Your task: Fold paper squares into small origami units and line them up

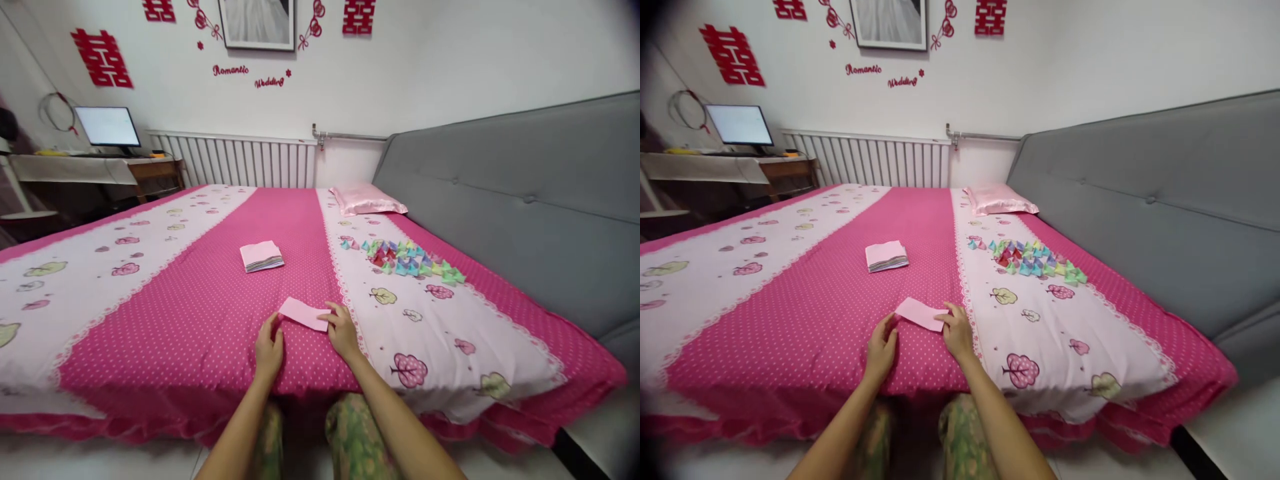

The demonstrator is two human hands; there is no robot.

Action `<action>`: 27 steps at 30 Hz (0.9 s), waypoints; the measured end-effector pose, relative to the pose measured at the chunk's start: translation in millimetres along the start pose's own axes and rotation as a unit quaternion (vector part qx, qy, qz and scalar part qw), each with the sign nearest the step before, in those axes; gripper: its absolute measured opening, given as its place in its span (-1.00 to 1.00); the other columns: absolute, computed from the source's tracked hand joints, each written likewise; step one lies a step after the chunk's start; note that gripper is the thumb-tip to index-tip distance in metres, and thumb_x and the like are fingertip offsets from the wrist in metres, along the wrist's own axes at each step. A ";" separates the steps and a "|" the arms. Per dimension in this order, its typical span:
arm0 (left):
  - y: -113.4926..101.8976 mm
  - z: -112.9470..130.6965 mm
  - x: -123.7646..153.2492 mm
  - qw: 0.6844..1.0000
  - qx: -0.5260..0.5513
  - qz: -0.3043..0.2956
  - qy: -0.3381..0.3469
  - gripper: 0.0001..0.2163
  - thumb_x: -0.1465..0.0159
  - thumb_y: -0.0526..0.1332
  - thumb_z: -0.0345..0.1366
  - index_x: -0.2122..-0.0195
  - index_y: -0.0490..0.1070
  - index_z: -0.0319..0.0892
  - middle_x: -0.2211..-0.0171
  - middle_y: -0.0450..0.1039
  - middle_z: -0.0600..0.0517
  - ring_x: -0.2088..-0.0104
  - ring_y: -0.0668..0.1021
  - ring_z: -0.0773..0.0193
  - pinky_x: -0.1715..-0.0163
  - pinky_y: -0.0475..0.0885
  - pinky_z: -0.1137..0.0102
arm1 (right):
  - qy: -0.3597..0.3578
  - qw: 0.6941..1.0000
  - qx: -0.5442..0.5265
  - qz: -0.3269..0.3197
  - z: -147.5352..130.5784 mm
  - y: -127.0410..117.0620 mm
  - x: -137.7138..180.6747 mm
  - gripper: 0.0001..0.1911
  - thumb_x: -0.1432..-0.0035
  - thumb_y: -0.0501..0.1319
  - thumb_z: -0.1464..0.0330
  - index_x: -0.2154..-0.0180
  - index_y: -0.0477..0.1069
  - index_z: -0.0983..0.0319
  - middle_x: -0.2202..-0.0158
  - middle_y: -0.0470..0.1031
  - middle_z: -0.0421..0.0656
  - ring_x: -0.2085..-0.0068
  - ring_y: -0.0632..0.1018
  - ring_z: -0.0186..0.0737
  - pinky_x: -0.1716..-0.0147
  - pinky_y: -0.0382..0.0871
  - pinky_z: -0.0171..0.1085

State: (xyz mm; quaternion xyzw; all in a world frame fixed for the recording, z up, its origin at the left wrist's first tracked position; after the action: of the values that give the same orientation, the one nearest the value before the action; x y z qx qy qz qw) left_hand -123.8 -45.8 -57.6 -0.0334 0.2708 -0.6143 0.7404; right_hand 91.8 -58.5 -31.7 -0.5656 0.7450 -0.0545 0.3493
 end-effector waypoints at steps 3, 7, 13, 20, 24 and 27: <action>1.1 -5.8 -0.1 1.000 0.003 0.003 -0.017 -0.61 -0.20 -0.03 -0.40 -0.09 0.08 -0.20 -0.06 0.25 -0.13 -0.04 0.36 0.25 -0.02 0.27 0.28 | 0.008 1.000 0.017 0.008 3.4 -1.5 -0.1 -0.58 0.01 0.02 0.60 0.23 0.49 0.11 -0.03 0.31 -0.12 -0.01 0.33 -0.15 -0.02 0.18 -0.09; 4.3 -4.3 -1.2 1.000 -0.006 -0.004 -0.021 -0.60 -0.19 -0.02 -0.42 -0.09 0.08 -0.19 -0.05 0.25 -0.13 -0.05 0.35 0.25 -0.04 0.25 0.24 | 0.010 1.000 0.030 0.002 6.9 0.8 -0.9 -0.58 -0.02 0.02 0.58 0.15 0.45 0.13 -0.05 0.27 -0.12 -0.01 0.35 -0.18 -0.02 0.21 -0.12; 8.3 5.8 -1.1 0.999 -0.026 -0.021 -0.002 -0.62 -0.18 -0.02 -0.42 -0.06 0.10 -0.23 -0.02 0.26 -0.14 -0.04 0.34 0.24 -0.05 0.22 0.24 | 0.000 0.999 0.036 -0.012 13.0 5.9 -3.2 -0.60 0.00 0.04 0.57 0.17 0.46 0.15 -0.07 0.25 -0.09 0.03 0.38 -0.18 0.03 0.26 -0.16; 14.1 28.0 6.7 0.989 -0.111 -0.060 0.083 -0.60 -0.16 0.02 -0.41 -0.05 0.13 -0.20 -0.15 0.08 -0.13 -0.18 0.13 0.17 -0.14 0.06 0.17 | -0.002 0.999 0.032 -0.011 22.8 9.3 -2.8 -0.66 0.02 0.07 0.57 0.35 0.53 0.12 0.00 0.31 -0.13 0.06 0.40 -0.19 0.06 0.29 -0.18; 17.7 37.5 18.3 0.978 -0.170 -0.071 0.097 -0.58 -0.19 0.01 -0.39 -0.09 0.09 -0.27 -0.19 -0.02 -0.21 -0.20 0.06 0.10 -0.13 0.07 0.14 | -0.024 0.999 0.028 -0.019 14.5 9.0 -0.3 -0.66 0.02 0.08 0.56 0.34 0.53 0.09 0.01 0.33 -0.15 0.06 0.39 -0.17 0.06 0.29 -0.15; 26.8 51.1 31.6 0.962 -0.204 -0.101 0.154 -0.59 -0.20 0.00 -0.41 -0.10 0.08 -0.26 -0.19 -0.01 -0.21 -0.19 0.08 0.09 -0.11 0.12 0.12 | -0.047 0.998 0.010 -0.033 4.5 5.2 4.2 -0.64 0.02 0.08 0.58 0.32 0.53 0.09 -0.01 0.31 -0.15 0.03 0.38 -0.16 0.04 0.27 -0.11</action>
State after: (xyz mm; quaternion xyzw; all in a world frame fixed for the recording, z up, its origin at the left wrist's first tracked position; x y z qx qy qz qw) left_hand -74.2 -83.1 -35.7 -0.1161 0.4960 -0.6154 0.6014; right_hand 89.7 -59.0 -39.5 -0.5883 0.7079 -0.0471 0.3880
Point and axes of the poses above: each hand's wrist, its own x-axis away from the middle knuckle, its own y-axis out of the palm, z = x × y, the point moved 10 cm from there along -x, towards the middle knuckle
